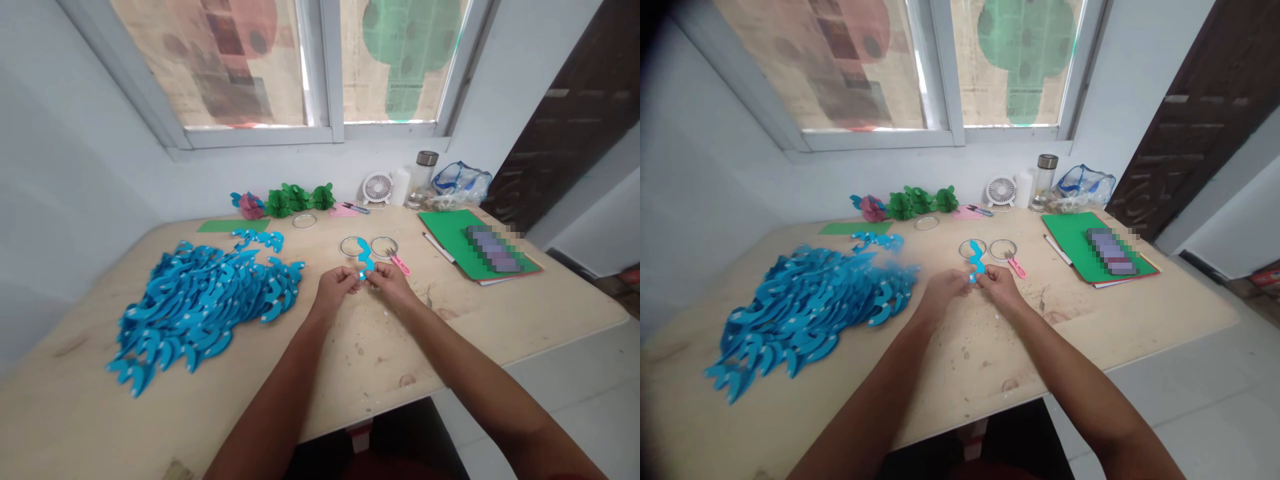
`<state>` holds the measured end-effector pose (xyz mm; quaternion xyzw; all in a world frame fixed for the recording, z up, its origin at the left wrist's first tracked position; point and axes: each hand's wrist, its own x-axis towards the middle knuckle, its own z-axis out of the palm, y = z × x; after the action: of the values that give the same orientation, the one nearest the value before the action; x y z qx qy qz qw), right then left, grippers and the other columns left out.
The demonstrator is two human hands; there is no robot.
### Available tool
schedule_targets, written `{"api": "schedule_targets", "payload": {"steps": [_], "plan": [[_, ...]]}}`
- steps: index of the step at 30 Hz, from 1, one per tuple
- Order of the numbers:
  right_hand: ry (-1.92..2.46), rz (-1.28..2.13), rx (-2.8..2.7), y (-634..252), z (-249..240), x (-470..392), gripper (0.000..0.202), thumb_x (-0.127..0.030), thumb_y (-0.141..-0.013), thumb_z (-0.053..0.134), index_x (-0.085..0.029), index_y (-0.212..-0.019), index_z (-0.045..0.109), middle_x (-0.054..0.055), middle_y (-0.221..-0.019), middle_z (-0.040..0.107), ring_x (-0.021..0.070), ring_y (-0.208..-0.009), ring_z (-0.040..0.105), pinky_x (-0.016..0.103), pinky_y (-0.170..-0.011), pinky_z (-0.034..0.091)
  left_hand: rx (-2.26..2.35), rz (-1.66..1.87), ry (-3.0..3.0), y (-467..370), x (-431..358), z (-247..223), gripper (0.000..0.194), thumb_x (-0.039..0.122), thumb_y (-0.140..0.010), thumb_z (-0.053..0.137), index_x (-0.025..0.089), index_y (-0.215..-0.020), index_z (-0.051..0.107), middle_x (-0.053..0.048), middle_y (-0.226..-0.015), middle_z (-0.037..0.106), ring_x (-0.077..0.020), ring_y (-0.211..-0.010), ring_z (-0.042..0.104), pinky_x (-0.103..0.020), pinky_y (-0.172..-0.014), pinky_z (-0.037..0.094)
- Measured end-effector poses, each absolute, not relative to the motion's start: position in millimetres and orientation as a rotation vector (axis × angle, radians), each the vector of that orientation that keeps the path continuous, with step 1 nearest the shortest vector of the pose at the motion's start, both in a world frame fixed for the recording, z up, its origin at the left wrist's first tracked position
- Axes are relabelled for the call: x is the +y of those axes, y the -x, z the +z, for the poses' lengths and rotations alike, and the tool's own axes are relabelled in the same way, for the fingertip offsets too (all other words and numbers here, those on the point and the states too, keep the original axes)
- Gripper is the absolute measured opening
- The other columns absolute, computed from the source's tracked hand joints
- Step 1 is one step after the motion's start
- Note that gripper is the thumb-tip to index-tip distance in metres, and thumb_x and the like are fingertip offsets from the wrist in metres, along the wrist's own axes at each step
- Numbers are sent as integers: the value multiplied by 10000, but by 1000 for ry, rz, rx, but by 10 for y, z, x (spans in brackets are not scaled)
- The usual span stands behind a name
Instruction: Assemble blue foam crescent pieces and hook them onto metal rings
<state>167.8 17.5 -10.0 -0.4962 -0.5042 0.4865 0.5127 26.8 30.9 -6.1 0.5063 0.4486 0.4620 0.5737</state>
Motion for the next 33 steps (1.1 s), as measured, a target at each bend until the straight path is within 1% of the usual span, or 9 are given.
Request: {"api": "schedule_targets", "payload": {"steps": [5, 10, 13, 17, 20, 24, 29, 33], "plan": [[1157, 1187, -1237, -1673, -93, 171, 164, -325, -681, 614, -175, -621, 583, -21, -560, 584, 107, -517, 486, 233, -533, 362, 1081, 1101, -1235, -275, 302, -60, 112, 258, -621, 634, 146, -612, 622, -1, -541, 616, -105, -513, 541, -221, -522, 433], [1203, 1120, -1255, -1688, -155, 206, 205, -353, -682, 608, -172, -592, 575, -11, -544, 576, 108, -490, 462, 235, -496, 343, 1166, 1154, -1432, -291, 286, -48, 89, 234, -671, 597, 158, -633, 623, 6, -559, 609, -112, -536, 537, -216, -532, 420], [1252, 1080, -1252, -1702, -187, 223, 226, -366, -679, 613, -164, -588, 571, -7, -520, 557, 104, -471, 434, 230, -468, 322, 1230, 1243, -1668, -305, 246, -20, 69, 196, -708, 565, 182, -687, 629, -2, -646, 641, -126, -604, 568, -222, -596, 434], [1269, 1047, -1210, -1712, -215, 236, 230, -369, -678, 618, -156, -599, 578, -3, -534, 560, 103, -481, 434, 227, -469, 315, 1321, 1277, -1913, -316, 202, -20, 119, 183, -756, 532, 199, -776, 649, -34, -773, 672, -157, -737, 608, -248, -716, 443], [1237, 1052, -1209, -1715, -246, 248, 232, -368, -681, 617, -156, -598, 575, -9, -536, 551, 100, -487, 430, 228, -480, 310, 1333, 1239, -2033, -318, 203, -70, 160, 188, -773, 527, 198, -855, 664, -60, -830, 673, -184, -786, 614, -274, -747, 436], [1229, 1028, -1261, -1722, -290, 262, 257, -394, -692, 613, -154, -609, 574, -22, -532, 526, 98, -488, 428, 228, -488, 309, 1369, 1203, -2105, -318, 226, -135, 198, 206, -787, 530, 186, -924, 671, -85, -855, 681, -209, -808, 612, -302, -760, 435], [1261, 1015, -1308, -1721, -291, 250, 296, -441, -696, 609, -155, -629, 581, -13, -552, 541, 114, -520, 463, 226, -484, 318, 1411, 1133, -2112, -316, 238, -123, 182, 201, -785, 537, 200, -885, 689, -77, -869, 698, -216, -823, 618, -310, -770, 438], [1224, 1025, -1328, -1709, -257, 228, 282, -425, -720, 594, -152, -651, 593, 2, -586, 567, 121, -546, 479, 230, -499, 335, 1396, 1149, -2041, -313, 240, -111, 168, 197, -773, 547, 206, -853, 694, -70, -872, 704, -209, -822, 625, -308, -773, 439]]}}
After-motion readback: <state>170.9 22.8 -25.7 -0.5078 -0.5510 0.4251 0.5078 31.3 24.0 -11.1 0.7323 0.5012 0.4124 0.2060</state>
